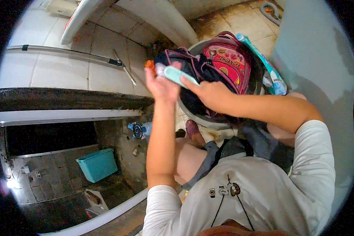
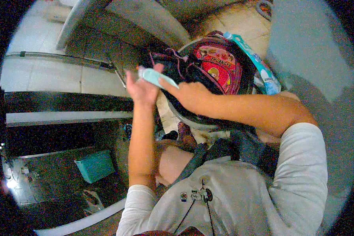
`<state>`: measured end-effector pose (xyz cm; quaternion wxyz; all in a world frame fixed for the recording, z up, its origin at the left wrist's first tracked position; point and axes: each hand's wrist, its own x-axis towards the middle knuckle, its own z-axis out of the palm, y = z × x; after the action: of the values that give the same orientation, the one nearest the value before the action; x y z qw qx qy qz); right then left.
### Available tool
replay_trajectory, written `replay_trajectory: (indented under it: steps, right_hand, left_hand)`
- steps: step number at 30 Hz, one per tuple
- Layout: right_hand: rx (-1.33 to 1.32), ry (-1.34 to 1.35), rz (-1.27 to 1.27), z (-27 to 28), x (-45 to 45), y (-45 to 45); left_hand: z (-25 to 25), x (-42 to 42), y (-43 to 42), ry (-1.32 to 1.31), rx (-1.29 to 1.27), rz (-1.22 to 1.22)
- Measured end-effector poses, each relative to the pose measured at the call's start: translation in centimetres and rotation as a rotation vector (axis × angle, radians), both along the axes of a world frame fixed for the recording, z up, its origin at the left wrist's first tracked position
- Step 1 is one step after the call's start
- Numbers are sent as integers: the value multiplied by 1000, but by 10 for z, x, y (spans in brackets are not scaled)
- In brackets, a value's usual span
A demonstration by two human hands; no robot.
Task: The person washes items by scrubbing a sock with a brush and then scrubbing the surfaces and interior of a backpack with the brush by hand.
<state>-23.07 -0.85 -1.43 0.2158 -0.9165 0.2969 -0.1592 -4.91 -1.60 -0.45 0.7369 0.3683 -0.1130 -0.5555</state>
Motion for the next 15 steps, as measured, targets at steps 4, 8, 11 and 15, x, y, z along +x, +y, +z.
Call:
replay_trajectory:
  steps: [4,8,11,15]
  right_hand:
    - [14,75,45,-2,0,-1]
    - [-18,-49,-33,-2,0,-11]
    - [-18,49,57,-10,-6,5]
    - [-51,-43,-47,-4,-1,-15]
  left_hand:
    - [8,3,7,8,-60,15]
    - [8,-7,6,50,-41,-175]
    - [11,16,7,68,-52,-43]
    - [6,-14,5,-12,-82,-186]
